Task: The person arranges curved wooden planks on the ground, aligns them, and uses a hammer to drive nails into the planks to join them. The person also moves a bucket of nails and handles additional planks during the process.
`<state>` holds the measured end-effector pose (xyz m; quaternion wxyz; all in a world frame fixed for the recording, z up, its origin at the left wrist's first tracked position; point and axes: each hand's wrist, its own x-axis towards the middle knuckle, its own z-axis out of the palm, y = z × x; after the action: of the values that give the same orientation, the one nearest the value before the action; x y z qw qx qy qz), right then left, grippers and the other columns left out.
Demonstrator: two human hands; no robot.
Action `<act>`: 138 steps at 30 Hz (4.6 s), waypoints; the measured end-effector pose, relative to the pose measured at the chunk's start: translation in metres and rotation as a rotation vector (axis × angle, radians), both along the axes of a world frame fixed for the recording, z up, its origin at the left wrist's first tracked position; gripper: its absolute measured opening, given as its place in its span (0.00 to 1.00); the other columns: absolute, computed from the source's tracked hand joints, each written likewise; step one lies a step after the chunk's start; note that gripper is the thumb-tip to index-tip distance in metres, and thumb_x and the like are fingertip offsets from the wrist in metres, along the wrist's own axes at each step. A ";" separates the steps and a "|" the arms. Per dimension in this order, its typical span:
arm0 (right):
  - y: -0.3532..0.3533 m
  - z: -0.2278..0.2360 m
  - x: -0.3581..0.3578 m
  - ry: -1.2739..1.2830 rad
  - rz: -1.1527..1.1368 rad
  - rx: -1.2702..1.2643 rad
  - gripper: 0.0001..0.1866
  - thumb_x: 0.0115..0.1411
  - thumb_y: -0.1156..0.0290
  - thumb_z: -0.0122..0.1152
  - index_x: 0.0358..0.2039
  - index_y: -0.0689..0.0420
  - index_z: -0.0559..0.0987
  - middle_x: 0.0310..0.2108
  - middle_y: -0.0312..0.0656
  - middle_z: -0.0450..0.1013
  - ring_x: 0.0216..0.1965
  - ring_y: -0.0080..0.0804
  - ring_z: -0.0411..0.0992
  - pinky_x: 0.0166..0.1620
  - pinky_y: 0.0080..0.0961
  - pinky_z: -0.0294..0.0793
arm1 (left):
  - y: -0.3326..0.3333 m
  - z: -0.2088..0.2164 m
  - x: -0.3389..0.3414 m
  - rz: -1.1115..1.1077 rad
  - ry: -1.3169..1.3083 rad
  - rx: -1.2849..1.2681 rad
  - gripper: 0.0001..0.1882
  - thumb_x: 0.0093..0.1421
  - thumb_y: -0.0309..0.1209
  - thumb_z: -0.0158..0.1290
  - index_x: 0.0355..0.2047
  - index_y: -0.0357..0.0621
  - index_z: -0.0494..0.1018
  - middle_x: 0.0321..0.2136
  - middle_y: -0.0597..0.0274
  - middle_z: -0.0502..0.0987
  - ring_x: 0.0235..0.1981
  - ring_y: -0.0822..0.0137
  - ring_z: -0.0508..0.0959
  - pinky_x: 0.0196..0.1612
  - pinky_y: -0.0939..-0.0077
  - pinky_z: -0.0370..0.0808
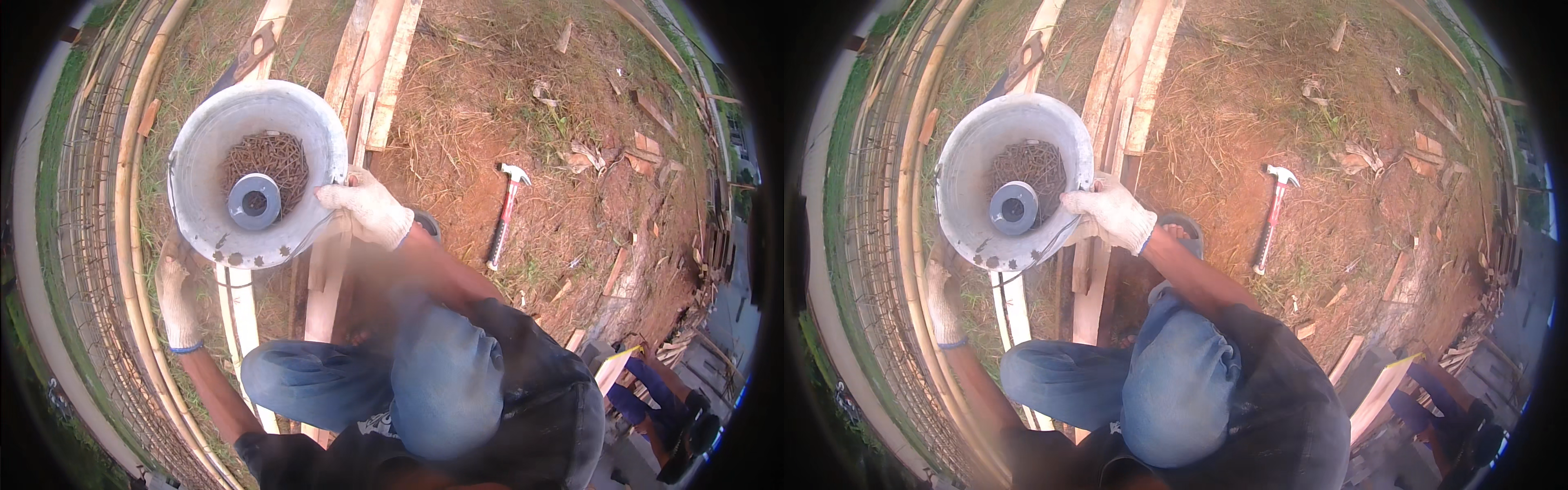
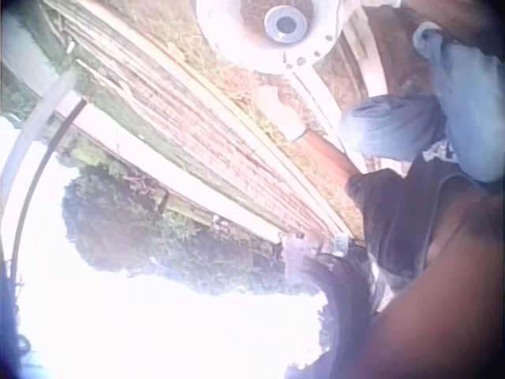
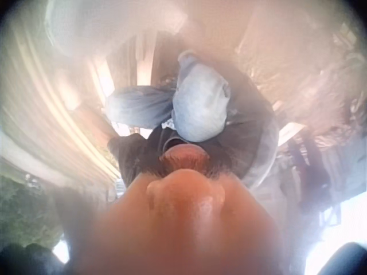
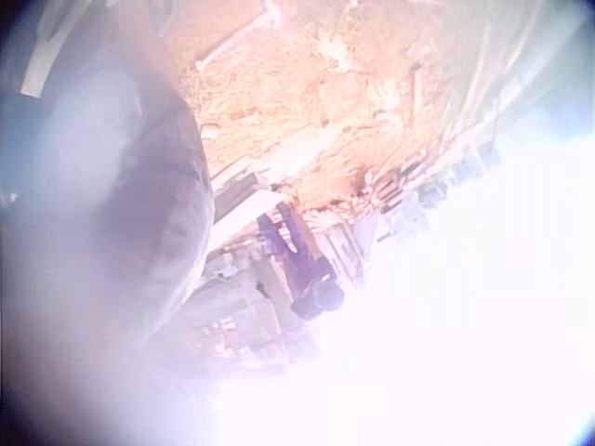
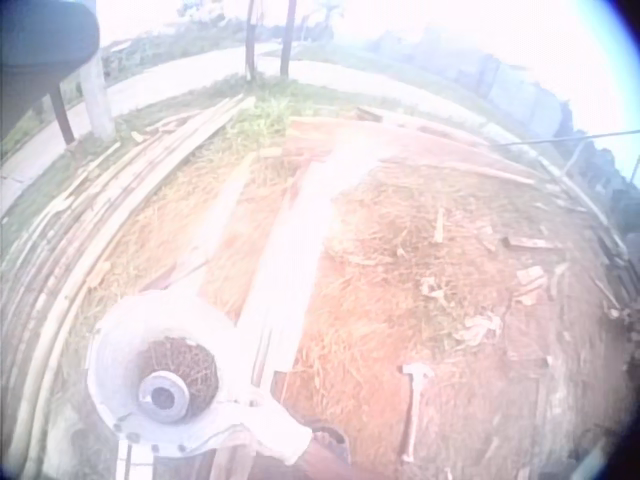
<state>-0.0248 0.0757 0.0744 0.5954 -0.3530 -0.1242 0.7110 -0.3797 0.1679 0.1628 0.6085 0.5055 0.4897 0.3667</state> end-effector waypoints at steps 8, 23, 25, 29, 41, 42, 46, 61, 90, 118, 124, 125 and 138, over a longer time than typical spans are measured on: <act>-0.080 0.037 0.192 -0.046 -0.633 -0.077 0.24 0.76 0.75 0.52 0.64 0.78 0.61 0.58 0.74 0.72 0.55 0.67 0.79 0.54 0.56 0.90 | 0.028 -0.030 0.148 -0.727 0.902 0.013 0.51 0.65 0.55 0.61 0.75 0.29 0.57 0.69 0.33 0.70 0.71 0.43 0.72 0.72 0.54 0.68; -0.083 -0.043 0.210 -0.364 -1.036 -0.203 0.24 0.76 0.64 0.57 0.66 0.65 0.69 0.65 0.58 0.69 0.62 0.49 0.76 0.65 0.43 0.80 | -0.024 -0.139 0.224 -0.239 1.006 0.134 0.50 0.52 0.46 0.68 0.68 0.27 0.63 0.60 0.32 0.74 0.61 0.35 0.76 0.65 0.49 0.73; -0.086 -0.040 0.170 -0.609 -0.834 -0.287 0.31 0.74 0.64 0.60 0.71 0.64 0.65 0.70 0.57 0.65 0.67 0.53 0.71 0.68 0.47 0.75 | -0.020 -0.132 0.238 -0.236 0.995 -0.052 0.52 0.51 0.42 0.70 0.71 0.29 0.60 0.63 0.30 0.72 0.66 0.35 0.72 0.68 0.49 0.70; -0.051 -0.059 0.149 -1.082 -0.418 -0.166 0.44 0.66 0.72 0.67 0.77 0.63 0.57 0.75 0.56 0.62 0.72 0.54 0.66 0.72 0.47 0.69 | -0.001 -0.098 0.267 -0.350 1.073 -0.016 0.52 0.53 0.41 0.69 0.73 0.31 0.59 0.64 0.31 0.71 0.67 0.36 0.72 0.68 0.49 0.71; 0.019 -0.104 0.216 -1.876 0.118 -0.197 0.41 0.56 0.62 0.69 0.66 0.66 0.67 0.64 0.59 0.65 0.69 0.61 0.60 0.75 0.58 0.53 | 0.139 -0.121 0.397 -0.304 1.038 -0.009 0.46 0.52 0.47 0.70 0.63 0.29 0.67 0.59 0.33 0.76 0.61 0.37 0.78 0.64 0.51 0.74; 0.021 -0.100 0.219 -1.874 0.135 -0.225 0.40 0.55 0.62 0.69 0.65 0.66 0.68 0.63 0.58 0.65 0.68 0.60 0.60 0.74 0.57 0.54 | 0.148 -0.119 0.409 -0.288 1.056 -0.108 0.42 0.51 0.47 0.70 0.59 0.30 0.69 0.56 0.34 0.78 0.58 0.37 0.79 0.62 0.50 0.75; 0.030 -0.090 0.220 -1.841 0.166 -0.292 0.36 0.54 0.62 0.70 0.61 0.64 0.70 0.57 0.55 0.66 0.61 0.59 0.63 0.69 0.55 0.58 | 0.149 -0.129 0.423 -0.175 1.092 -0.113 0.32 0.50 0.46 0.69 0.46 0.36 0.70 0.45 0.37 0.81 0.50 0.36 0.82 0.55 0.47 0.77; 0.027 -0.109 0.222 -1.555 0.330 -0.563 0.39 0.60 0.54 0.64 0.68 0.61 0.69 0.71 0.55 0.65 0.76 0.56 0.53 0.80 0.54 0.42 | 0.220 -0.140 0.504 -0.234 1.103 0.100 0.37 0.55 0.45 0.67 0.56 0.32 0.67 0.42 0.29 0.81 0.47 0.30 0.81 0.53 0.46 0.77; -0.006 -0.117 0.200 -1.951 -0.115 -0.508 0.46 0.59 0.43 0.73 0.73 0.47 0.68 0.77 0.52 0.59 0.76 0.56 0.58 0.78 0.49 0.58 | 0.211 -0.167 0.490 -0.433 1.188 0.310 0.35 0.63 0.48 0.59 0.54 0.30 0.58 0.37 0.36 0.81 0.34 0.44 0.87 0.31 0.56 0.86; 0.053 -0.074 -0.048 -1.417 -0.533 -1.212 0.38 0.50 0.61 0.77 0.63 0.52 0.77 0.58 0.45 0.78 0.61 0.50 0.75 0.65 0.46 0.74 | 0.238 -0.167 0.473 -0.650 0.930 0.422 0.51 0.46 0.40 0.76 0.57 0.24 0.54 0.52 0.31 0.72 0.51 0.45 0.84 0.51 0.59 0.86; 0.044 -0.071 -0.067 -1.375 -0.584 -1.233 0.42 0.52 0.58 0.78 0.66 0.54 0.74 0.57 0.48 0.78 0.58 0.52 0.77 0.62 0.46 0.77 | 0.245 -0.185 0.473 -0.636 0.973 0.449 0.57 0.43 0.43 0.76 0.59 0.19 0.52 0.53 0.29 0.73 0.50 0.47 0.85 0.49 0.64 0.85; 0.035 -0.062 -0.075 -1.366 -0.600 -1.210 0.43 0.52 0.57 0.77 0.67 0.54 0.73 0.57 0.48 0.77 0.58 0.52 0.77 0.62 0.46 0.77 | 0.246 -0.181 0.471 -0.619 0.964 0.455 0.55 0.44 0.42 0.75 0.59 0.21 0.53 0.53 0.30 0.73 0.49 0.48 0.85 0.48 0.65 0.85; 0.012 -0.040 -0.103 -1.208 -0.303 -1.525 0.24 0.49 0.62 0.68 0.47 0.59 0.82 0.40 0.57 0.83 0.48 0.59 0.81 0.53 0.51 0.79 | 0.249 -0.186 0.470 -0.659 0.798 0.396 0.41 0.55 0.38 0.69 0.56 0.28 0.56 0.49 0.34 0.74 0.48 0.43 0.86 0.50 0.55 0.87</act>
<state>-0.1277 0.0879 0.0340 0.1295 -0.9586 0.1311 0.2169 0.0902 0.4167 -0.0233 0.3518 0.8364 0.4197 0.0221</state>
